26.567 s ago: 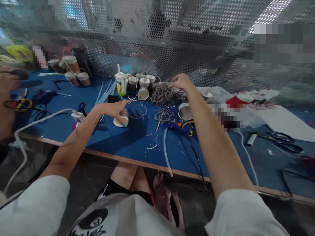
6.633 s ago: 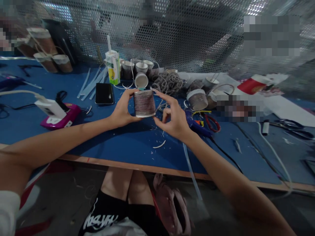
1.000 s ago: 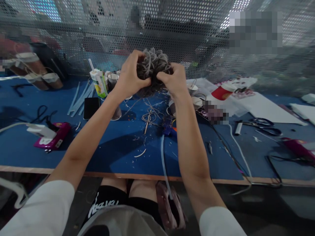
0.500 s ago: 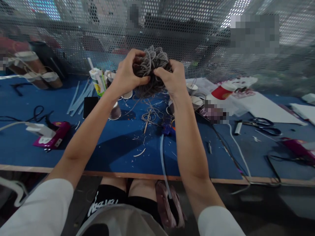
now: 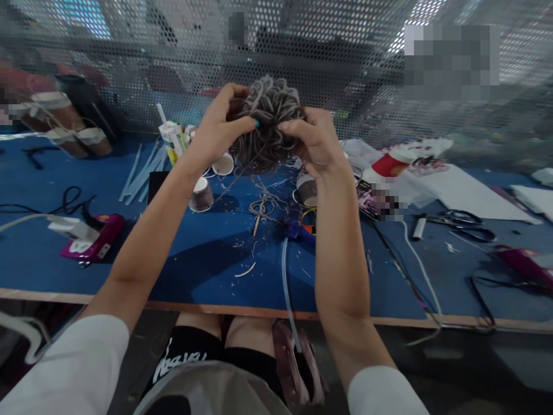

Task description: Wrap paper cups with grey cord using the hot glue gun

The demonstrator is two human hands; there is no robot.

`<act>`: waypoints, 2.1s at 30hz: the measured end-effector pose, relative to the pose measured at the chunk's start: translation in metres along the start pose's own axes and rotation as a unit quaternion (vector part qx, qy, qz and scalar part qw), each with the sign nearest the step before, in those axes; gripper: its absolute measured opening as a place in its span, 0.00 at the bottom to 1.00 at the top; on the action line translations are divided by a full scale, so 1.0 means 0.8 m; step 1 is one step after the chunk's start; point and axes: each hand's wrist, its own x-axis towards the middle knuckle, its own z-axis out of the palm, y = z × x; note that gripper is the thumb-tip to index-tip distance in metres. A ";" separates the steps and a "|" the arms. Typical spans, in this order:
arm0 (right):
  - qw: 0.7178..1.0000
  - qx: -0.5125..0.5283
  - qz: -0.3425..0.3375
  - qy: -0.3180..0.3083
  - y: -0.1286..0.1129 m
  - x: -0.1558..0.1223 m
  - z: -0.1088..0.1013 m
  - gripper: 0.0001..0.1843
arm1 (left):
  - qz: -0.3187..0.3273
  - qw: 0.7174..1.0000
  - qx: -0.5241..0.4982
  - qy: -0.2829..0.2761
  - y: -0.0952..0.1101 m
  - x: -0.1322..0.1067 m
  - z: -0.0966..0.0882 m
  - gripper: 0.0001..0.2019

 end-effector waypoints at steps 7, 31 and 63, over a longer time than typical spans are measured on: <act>0.998 -0.024 -0.039 0.044 -0.013 -0.006 0.003 0.14 | 0.010 0.998 0.057 0.000 0.014 -0.008 0.002 0.24; 0.981 -0.120 -0.090 0.121 -0.022 -0.008 0.008 0.26 | 0.010 1.000 0.011 0.013 0.020 -0.007 -0.004 0.28; 0.961 -0.203 -0.086 0.167 -0.015 -0.014 0.052 0.17 | -0.010 0.973 0.173 0.153 0.025 -0.013 0.026 0.25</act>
